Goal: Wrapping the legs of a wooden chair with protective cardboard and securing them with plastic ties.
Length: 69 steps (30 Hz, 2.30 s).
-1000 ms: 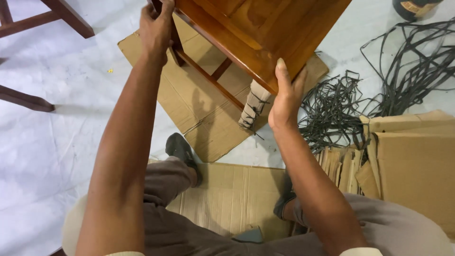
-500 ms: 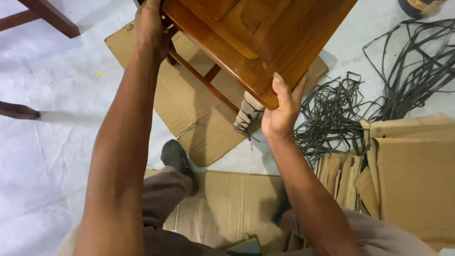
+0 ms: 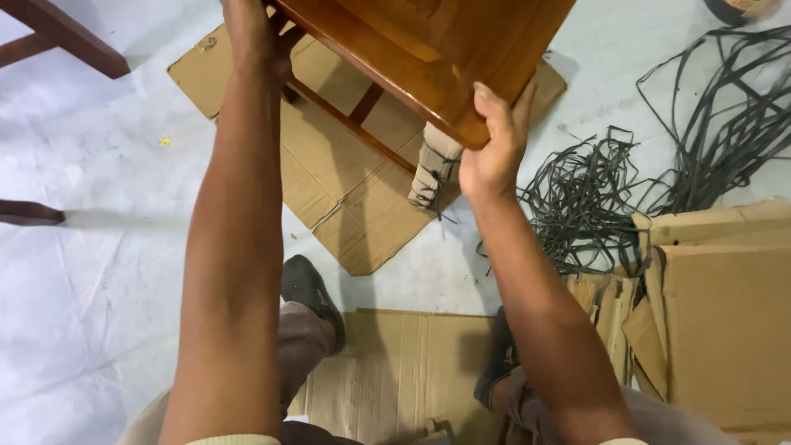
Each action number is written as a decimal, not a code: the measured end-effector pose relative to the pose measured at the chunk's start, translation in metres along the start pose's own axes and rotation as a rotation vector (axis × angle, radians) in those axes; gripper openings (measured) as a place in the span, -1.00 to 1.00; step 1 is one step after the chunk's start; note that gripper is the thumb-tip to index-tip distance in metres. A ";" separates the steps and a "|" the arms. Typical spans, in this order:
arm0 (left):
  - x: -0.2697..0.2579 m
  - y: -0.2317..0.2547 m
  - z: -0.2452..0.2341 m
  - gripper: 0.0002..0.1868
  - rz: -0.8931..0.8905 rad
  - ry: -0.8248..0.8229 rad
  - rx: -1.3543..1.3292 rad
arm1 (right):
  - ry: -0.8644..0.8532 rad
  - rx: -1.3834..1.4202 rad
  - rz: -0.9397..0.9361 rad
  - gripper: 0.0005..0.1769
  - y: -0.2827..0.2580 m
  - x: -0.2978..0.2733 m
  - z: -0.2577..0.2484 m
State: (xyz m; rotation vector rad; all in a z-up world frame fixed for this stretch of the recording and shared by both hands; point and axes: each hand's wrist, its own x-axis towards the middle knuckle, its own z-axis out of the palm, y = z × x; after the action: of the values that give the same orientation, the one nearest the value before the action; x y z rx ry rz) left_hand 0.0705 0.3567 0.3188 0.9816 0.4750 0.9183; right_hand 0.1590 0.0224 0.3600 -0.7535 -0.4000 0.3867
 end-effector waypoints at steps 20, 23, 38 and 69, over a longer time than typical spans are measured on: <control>-0.050 -0.026 0.066 -0.13 -0.027 0.243 -0.132 | -0.259 -0.072 0.054 -0.51 -0.055 0.074 -0.061; -0.086 -0.025 0.087 0.02 0.035 0.305 -0.041 | -0.365 -0.067 0.079 -0.53 -0.076 0.076 -0.071; -0.221 -0.015 0.144 0.17 0.132 0.538 -0.282 | -0.471 -0.158 0.196 -0.55 -0.125 0.084 -0.112; -0.444 -0.294 0.093 -0.72 -0.223 -0.893 1.037 | 0.266 -2.023 0.903 -0.71 -0.071 -0.240 -0.499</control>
State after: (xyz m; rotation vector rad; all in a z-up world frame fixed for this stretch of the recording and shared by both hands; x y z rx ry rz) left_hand 0.0216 -0.1301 0.0885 2.0780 0.2509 -0.1047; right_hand 0.2066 -0.4259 0.0303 -2.9745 -0.0276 0.6407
